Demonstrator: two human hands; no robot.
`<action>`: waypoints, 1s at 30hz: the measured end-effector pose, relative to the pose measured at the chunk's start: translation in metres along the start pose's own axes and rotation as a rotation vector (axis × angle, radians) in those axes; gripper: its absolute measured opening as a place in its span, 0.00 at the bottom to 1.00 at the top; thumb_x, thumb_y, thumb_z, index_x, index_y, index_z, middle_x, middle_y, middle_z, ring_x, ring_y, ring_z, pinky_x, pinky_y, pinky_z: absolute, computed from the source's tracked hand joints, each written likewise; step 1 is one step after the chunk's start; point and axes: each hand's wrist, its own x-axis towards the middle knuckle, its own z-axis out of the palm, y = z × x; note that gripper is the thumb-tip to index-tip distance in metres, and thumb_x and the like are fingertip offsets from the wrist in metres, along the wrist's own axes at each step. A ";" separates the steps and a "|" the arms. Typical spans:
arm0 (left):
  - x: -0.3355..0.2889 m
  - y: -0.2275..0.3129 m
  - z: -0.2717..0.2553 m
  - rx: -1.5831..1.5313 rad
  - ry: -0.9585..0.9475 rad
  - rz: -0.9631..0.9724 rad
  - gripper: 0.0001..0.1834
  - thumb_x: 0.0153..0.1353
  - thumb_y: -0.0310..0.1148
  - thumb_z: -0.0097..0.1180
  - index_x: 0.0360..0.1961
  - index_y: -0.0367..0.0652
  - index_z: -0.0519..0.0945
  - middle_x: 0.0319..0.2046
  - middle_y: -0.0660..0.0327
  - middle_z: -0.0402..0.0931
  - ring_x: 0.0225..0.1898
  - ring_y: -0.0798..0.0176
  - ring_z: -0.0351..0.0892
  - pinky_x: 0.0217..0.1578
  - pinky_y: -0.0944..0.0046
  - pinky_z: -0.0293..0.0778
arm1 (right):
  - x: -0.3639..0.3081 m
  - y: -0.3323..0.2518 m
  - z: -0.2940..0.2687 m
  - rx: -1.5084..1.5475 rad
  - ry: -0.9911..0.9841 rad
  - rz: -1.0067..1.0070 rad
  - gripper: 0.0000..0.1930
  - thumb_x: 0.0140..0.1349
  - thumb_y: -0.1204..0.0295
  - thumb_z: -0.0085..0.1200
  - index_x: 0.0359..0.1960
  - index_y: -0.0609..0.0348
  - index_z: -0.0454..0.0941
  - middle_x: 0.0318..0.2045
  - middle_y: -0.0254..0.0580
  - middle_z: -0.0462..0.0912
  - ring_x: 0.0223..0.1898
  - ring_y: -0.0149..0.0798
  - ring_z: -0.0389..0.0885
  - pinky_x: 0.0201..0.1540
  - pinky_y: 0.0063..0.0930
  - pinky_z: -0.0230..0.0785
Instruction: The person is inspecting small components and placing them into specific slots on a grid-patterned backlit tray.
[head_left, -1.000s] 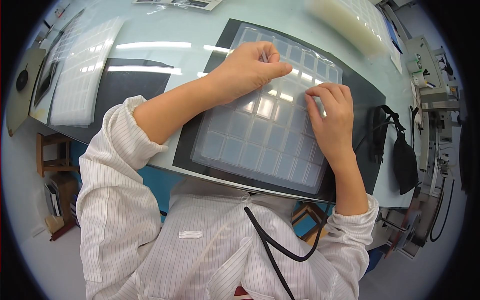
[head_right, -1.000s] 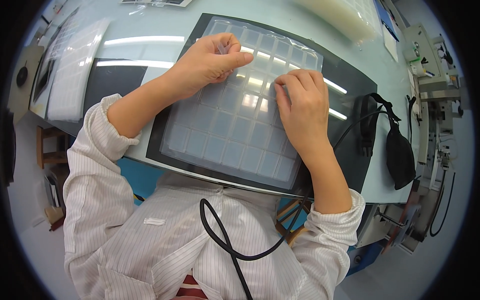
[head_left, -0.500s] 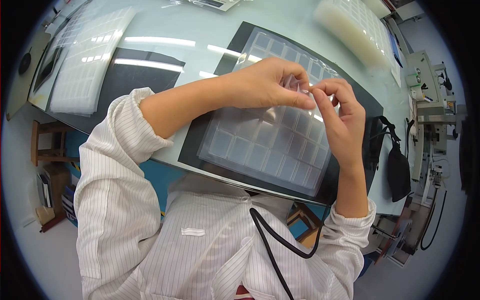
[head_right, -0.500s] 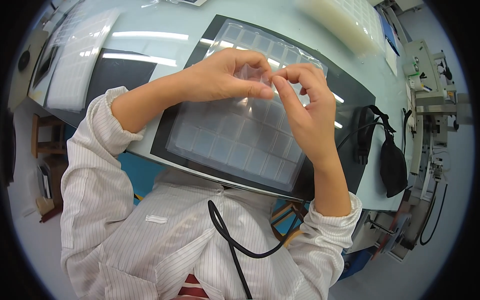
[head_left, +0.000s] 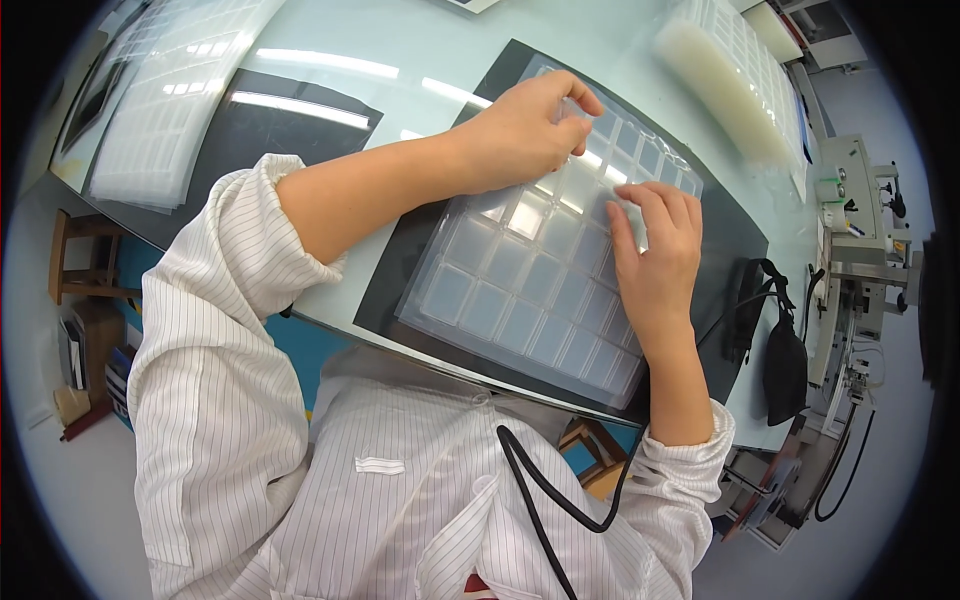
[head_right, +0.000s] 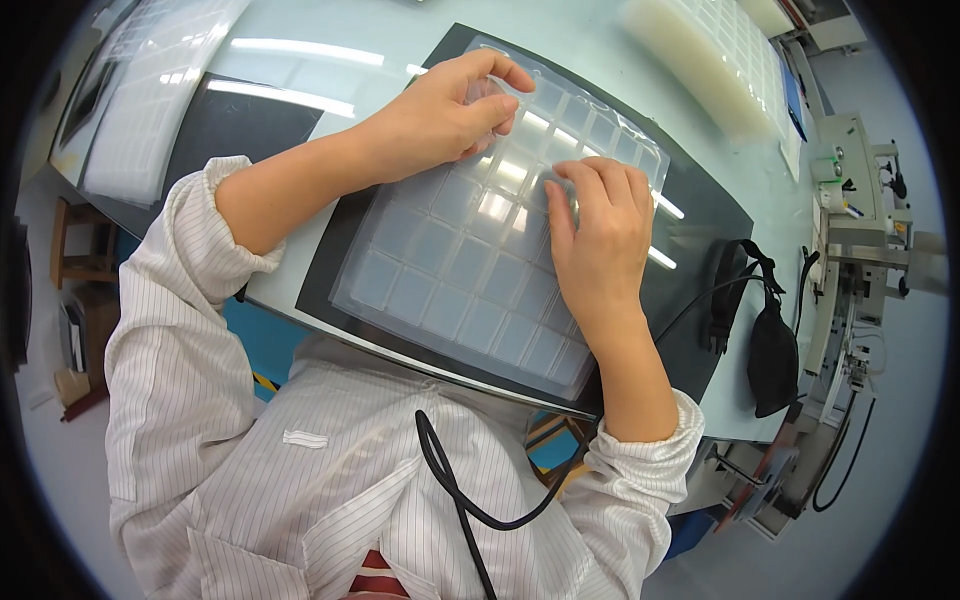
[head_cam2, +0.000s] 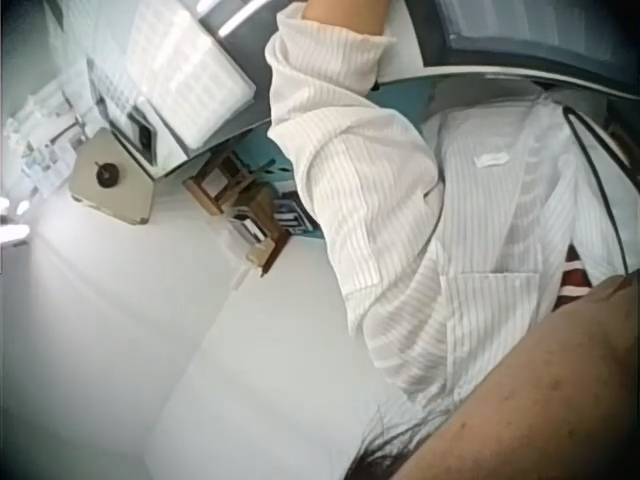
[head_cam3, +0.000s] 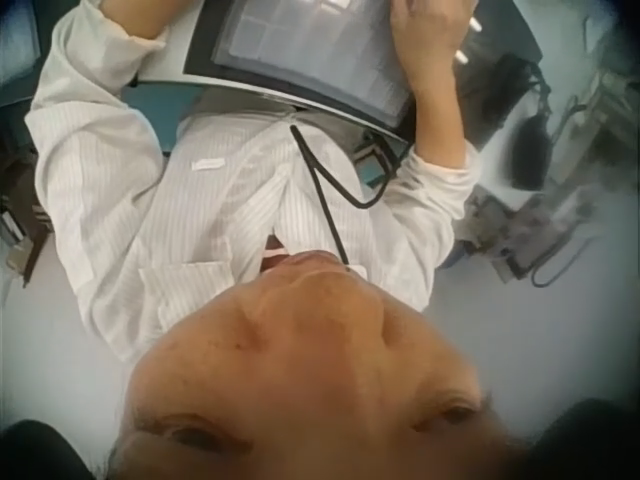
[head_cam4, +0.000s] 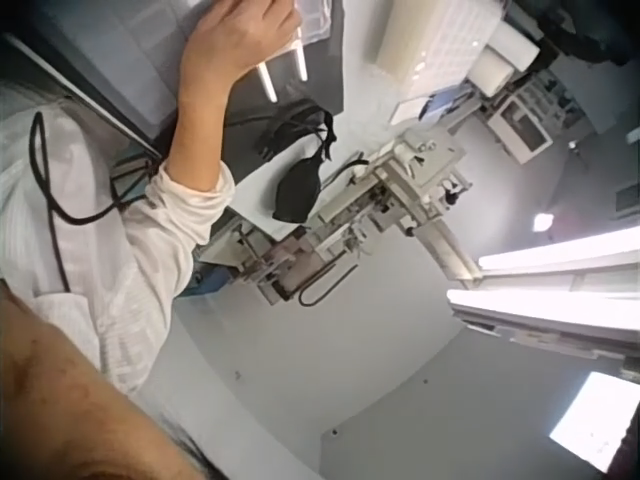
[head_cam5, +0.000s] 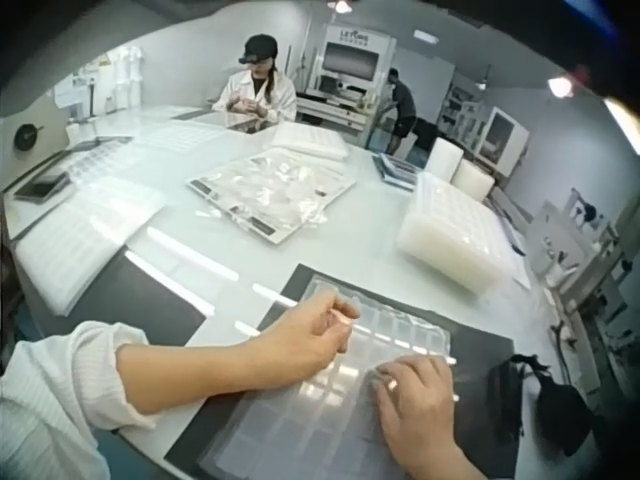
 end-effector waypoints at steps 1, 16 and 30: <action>0.002 -0.001 -0.001 0.007 -0.028 0.000 0.13 0.70 0.32 0.49 0.51 0.38 0.74 0.30 0.66 0.75 0.24 0.76 0.67 0.24 0.72 0.65 | -0.001 0.000 0.001 -0.020 0.010 -0.020 0.05 0.56 0.78 0.64 0.34 0.60 0.81 0.37 0.41 0.82 0.44 0.46 0.77 0.49 0.36 0.69; -0.001 0.010 0.000 0.243 -0.338 0.186 0.18 0.67 0.44 0.60 0.45 0.38 0.82 0.30 0.63 0.75 0.34 0.69 0.71 0.37 0.66 0.69 | 0.013 -0.002 -0.018 0.437 0.017 0.078 0.04 0.62 0.77 0.60 0.38 0.61 0.81 0.37 0.38 0.80 0.39 0.34 0.73 0.42 0.24 0.63; -0.006 0.021 -0.027 -0.036 -0.032 -0.113 0.11 0.70 0.36 0.51 0.44 0.40 0.78 0.29 0.67 0.74 0.25 0.76 0.66 0.24 0.74 0.62 | 0.015 -0.015 0.015 0.024 -0.001 -0.044 0.05 0.59 0.77 0.62 0.37 0.61 0.82 0.39 0.41 0.81 0.44 0.46 0.76 0.48 0.37 0.69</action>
